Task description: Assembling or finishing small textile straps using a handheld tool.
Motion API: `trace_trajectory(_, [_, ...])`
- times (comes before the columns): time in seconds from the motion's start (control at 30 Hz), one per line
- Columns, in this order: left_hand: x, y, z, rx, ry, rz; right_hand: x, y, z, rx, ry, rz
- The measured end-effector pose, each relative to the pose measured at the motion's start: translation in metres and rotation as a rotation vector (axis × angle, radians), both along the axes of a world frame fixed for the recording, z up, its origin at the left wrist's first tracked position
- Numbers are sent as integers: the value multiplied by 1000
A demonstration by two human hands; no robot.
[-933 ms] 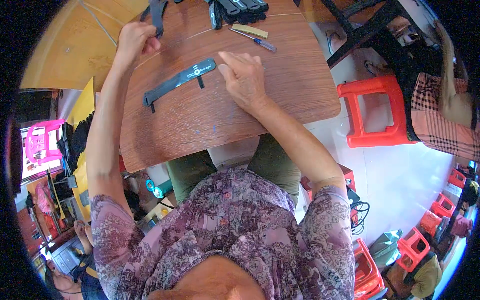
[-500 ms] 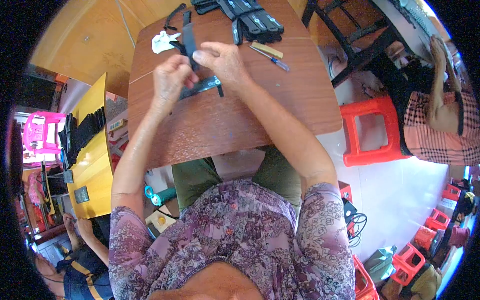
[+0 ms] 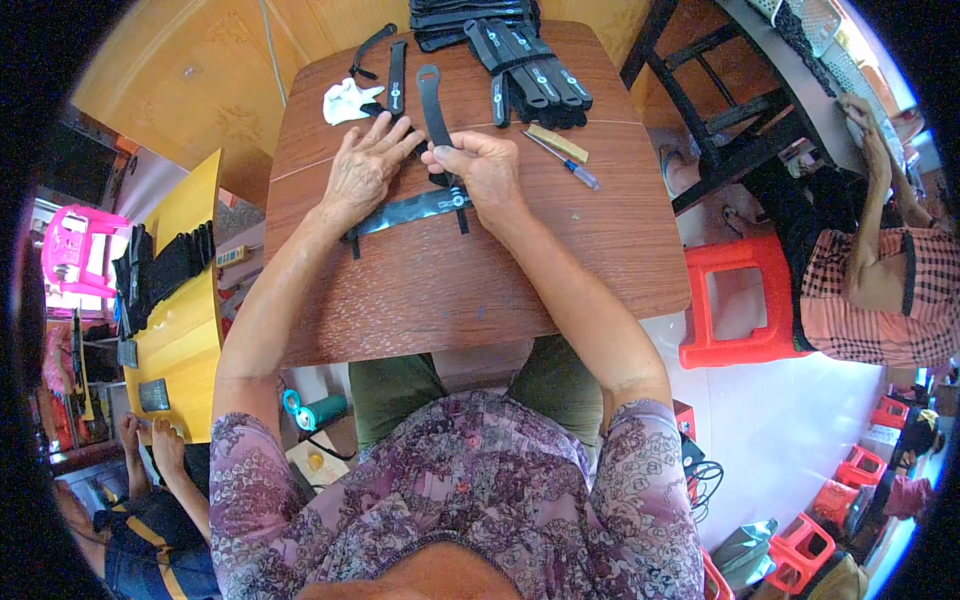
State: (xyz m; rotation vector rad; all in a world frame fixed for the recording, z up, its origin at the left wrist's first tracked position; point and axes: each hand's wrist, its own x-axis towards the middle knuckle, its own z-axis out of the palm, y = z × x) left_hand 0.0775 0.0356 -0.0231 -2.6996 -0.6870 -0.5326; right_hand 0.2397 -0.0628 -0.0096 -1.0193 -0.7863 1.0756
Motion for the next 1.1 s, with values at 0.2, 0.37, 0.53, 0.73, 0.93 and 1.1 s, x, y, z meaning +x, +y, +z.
trace_trajectory(0.2, [5,19,-11,-85,122,80,15,0,19,69,-37,-15])
trace_trajectory(0.37, [18,13,-8,-181,85,56,29,-16,36,213,-71,-67])
trace_trajectory(0.53, [21,13,-14,-142,9,-65,18,-37,42,264,-94,-96])
trace_trajectory(0.73, [20,21,-6,-42,176,106,43,-25,57,340,-187,-60])
trace_trajectory(0.93, [46,-12,16,-52,-126,-17,52,-10,23,85,83,-92])
trace_trajectory(1.1, [76,0,-6,-317,-137,-286,44,5,18,99,220,-84])
